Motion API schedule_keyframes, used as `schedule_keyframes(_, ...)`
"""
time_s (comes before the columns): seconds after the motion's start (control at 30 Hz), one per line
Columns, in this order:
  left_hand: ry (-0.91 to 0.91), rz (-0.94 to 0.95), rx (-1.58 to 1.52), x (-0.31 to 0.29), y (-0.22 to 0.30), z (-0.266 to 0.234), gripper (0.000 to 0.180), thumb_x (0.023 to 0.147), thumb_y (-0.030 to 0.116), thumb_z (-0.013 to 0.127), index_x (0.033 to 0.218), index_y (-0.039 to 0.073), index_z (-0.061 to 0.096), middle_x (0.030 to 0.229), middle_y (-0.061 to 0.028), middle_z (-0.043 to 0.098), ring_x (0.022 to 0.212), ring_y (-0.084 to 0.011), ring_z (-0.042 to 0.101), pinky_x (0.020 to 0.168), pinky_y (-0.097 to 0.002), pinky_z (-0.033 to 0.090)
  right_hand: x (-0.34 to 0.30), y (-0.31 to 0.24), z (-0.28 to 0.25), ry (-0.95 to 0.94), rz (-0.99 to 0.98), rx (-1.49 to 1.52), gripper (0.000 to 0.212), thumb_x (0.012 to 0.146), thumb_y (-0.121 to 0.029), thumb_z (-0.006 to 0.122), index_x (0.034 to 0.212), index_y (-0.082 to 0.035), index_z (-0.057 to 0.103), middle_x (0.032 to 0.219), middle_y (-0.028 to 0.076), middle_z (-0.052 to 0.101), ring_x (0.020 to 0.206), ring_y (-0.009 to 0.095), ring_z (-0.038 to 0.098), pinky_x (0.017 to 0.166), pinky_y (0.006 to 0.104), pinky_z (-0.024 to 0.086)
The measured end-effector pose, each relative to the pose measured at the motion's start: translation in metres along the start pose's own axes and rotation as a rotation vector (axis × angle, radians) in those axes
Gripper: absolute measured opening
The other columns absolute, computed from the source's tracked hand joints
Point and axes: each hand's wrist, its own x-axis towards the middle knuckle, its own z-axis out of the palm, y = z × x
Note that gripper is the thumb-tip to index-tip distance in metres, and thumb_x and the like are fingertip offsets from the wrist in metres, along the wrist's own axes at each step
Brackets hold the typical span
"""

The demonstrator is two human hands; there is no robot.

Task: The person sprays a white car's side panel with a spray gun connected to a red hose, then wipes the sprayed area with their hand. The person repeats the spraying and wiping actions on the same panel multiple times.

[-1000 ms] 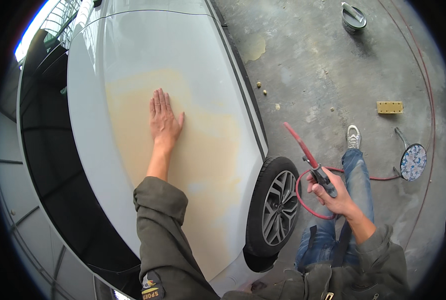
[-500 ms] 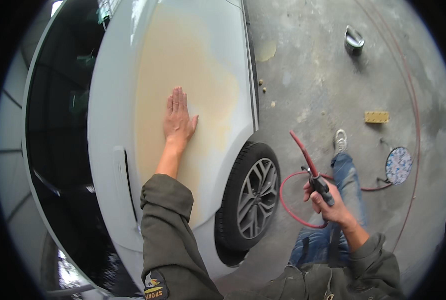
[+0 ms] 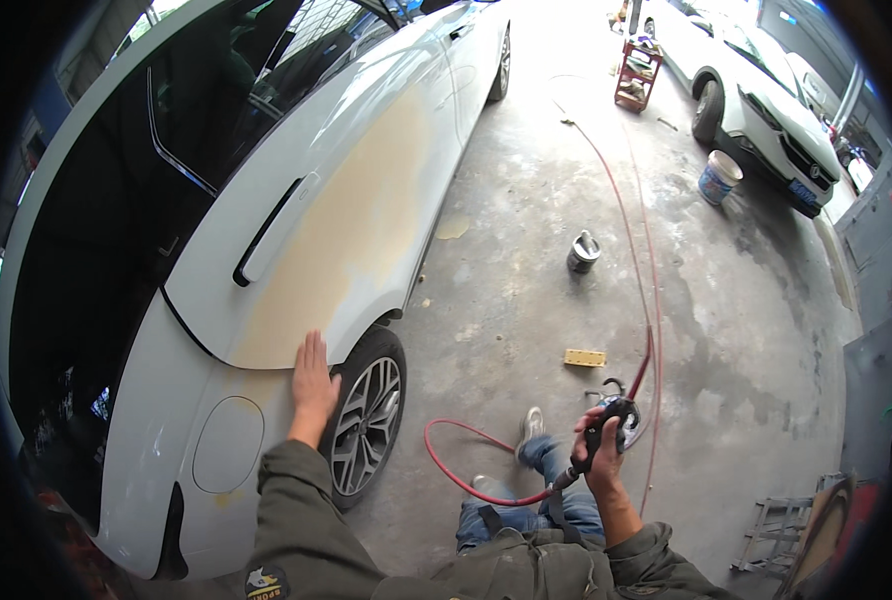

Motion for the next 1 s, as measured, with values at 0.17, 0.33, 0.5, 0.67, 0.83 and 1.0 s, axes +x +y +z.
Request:
schedule_keyframes(0.17,-0.382,0.049,-0.844,-0.137,0.101,0.006,0.076,0.077,0.026,0.071,0.142,0.003,0.038,0.149,-0.0247,0.032,0.143,-0.0357,0.026,0.113,-0.0496,0.028,-0.007,-0.066,-0.011,0.205,0.087,0.231,0.05,0.096,-0.06,0.043,0.106,-0.012,0.053,0.086,0.002,0.056,0.046,0.009,0.041,0.044,0.0239,0.036)
schedule_keyframes(0.33,-0.366,0.234,-1.025,-0.274,0.241,-0.018,0.076,0.074,0.022,0.077,0.14,0.017,0.041,0.149,-0.0162,0.037,0.139,-0.0351,0.033,0.109,-0.0496,0.033,-0.004,-0.081,-0.065,0.26,0.288,0.375,0.05,0.093,-0.062,0.048,0.101,-0.013,0.055,0.084,-0.001,0.054,0.049,0.007,0.042,0.046,0.0229,0.036)
schedule_keyframes(0.5,-0.315,0.136,-1.067,-0.33,0.325,-0.04,0.032,0.077,0.025,0.074,0.105,0.01,0.068,0.127,-0.015,0.058,0.122,-0.0331,0.052,0.097,-0.0436,0.045,-0.031,-0.105,-0.155,0.354,0.517,0.434,0.052,0.09,-0.065,0.05,0.096,-0.014,0.057,0.081,-0.003,0.056,0.048,0.006,0.04,0.046,0.0212,0.034)
schedule_keyframes(0.67,-0.644,0.309,-0.617,-0.339,0.357,-0.022,0.027,0.082,0.039,0.064,0.087,0.014,0.072,0.102,-0.0106,0.068,0.102,-0.0301,0.062,0.084,-0.0449,0.05,-0.061,-0.191,-0.338,0.45,0.323,0.629,0.047,0.089,-0.06,0.056,0.095,-0.013,0.057,0.083,-0.004,0.06,0.05,0.004,0.043,0.045,0.0191,0.034)
schedule_keyframes(0.83,-0.9,0.519,-0.545,-0.342,0.441,-0.103,0.053,0.089,0.059,0.052,0.092,0.01,0.072,0.092,-0.0156,0.07,0.089,-0.0356,0.066,0.075,-0.0485,0.052,-0.107,-0.286,-0.619,0.743,-0.015,0.527,0.036,0.094,-0.047,0.058,0.098,-0.011,0.055,0.086,0.002,0.062,0.058,0.006,0.051,0.046,0.0212,0.043)
schedule_keyframes(1.0,-0.79,0.56,-0.97,-0.343,0.594,-0.253,0.043,0.096,0.049,0.049,0.093,0.011,0.07,0.08,-0.0216,0.063,0.074,-0.0405,0.06,0.063,-0.0482,0.045,-0.127,-0.33,-0.724,1.11,0.056,0.479,0.02,0.093,-0.023,0.059,0.09,-0.005,0.053,0.076,0.007,0.061,0.067,0.017,0.062,0.061,0.0249,0.057)
